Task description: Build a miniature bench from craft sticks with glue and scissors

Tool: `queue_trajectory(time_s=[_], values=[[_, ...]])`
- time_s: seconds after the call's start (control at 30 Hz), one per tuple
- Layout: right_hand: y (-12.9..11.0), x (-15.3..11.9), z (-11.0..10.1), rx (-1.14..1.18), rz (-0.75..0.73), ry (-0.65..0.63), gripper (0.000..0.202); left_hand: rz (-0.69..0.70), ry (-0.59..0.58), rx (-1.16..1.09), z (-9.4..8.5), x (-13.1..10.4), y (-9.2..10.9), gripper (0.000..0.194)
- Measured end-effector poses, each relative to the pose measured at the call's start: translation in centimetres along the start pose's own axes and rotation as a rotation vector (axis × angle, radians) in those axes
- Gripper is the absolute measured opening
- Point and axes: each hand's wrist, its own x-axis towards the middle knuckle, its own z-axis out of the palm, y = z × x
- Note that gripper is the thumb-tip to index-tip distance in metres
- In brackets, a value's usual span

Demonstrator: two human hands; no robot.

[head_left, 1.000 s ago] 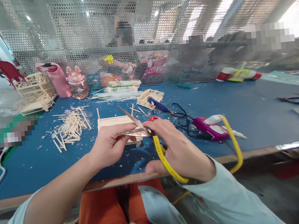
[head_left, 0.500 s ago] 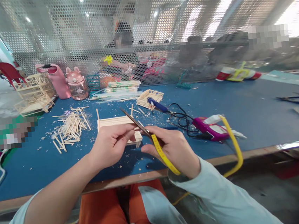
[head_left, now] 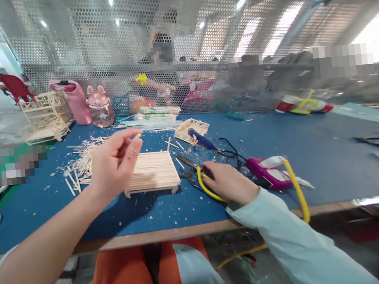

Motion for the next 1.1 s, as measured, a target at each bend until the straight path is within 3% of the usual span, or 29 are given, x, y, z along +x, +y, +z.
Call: queue_trajectory(time_s=[0.13,0.23,0.3,0.47,0.57,0.7,0.83,0.97,1.03,1.1], values=[[1.2,2.0,-2.7,-0.059,-0.1,-0.123,0.037,-0.118,0.06,0.131,-1.1,1.6,-3.1,0.024],[2.9,5.7,-4.0,0.041,0.02,0.001,0.042,-0.269,0.053,0.202,-1.6,1.8,-5.4,0.03],[3.9,8.8,-3.4,0.025,0.112,0.1,0.044,-0.349,-0.058,0.25,-1.6,1.5,-6.2,0.035],[5.2,13.6,0.7,0.045,0.136,0.07,0.042,-0.458,-0.376,0.311,-1.2,0.4,-6.7,0.043],[5.5,13.9,1.5,0.05,0.121,0.11,0.04,-0.519,-0.476,0.217,-0.8,-0.2,-6.6,0.046],[5.8,13.2,1.0,0.088,0.157,0.232,0.038,-0.6,-0.487,0.16,-0.6,-1.0,-6.4,0.051],[6.2,12.6,0.7,0.245,0.209,0.398,0.039,-0.665,-0.545,0.152,-0.5,-1.6,-6.3,0.054],[6.5,11.8,0.0,0.444,0.158,0.511,0.032,-0.708,-0.557,0.094,-0.5,-1.9,-6.4,0.058],[6.5,11.1,-0.9,0.582,0.113,0.524,0.028,-0.709,-0.557,0.076,-0.5,-2.0,-6.4,0.058],[6.2,9.9,-2.1,0.704,0.049,0.459,0.036,-0.704,-0.561,0.088,-0.6,-1.9,-6.3,0.058]])
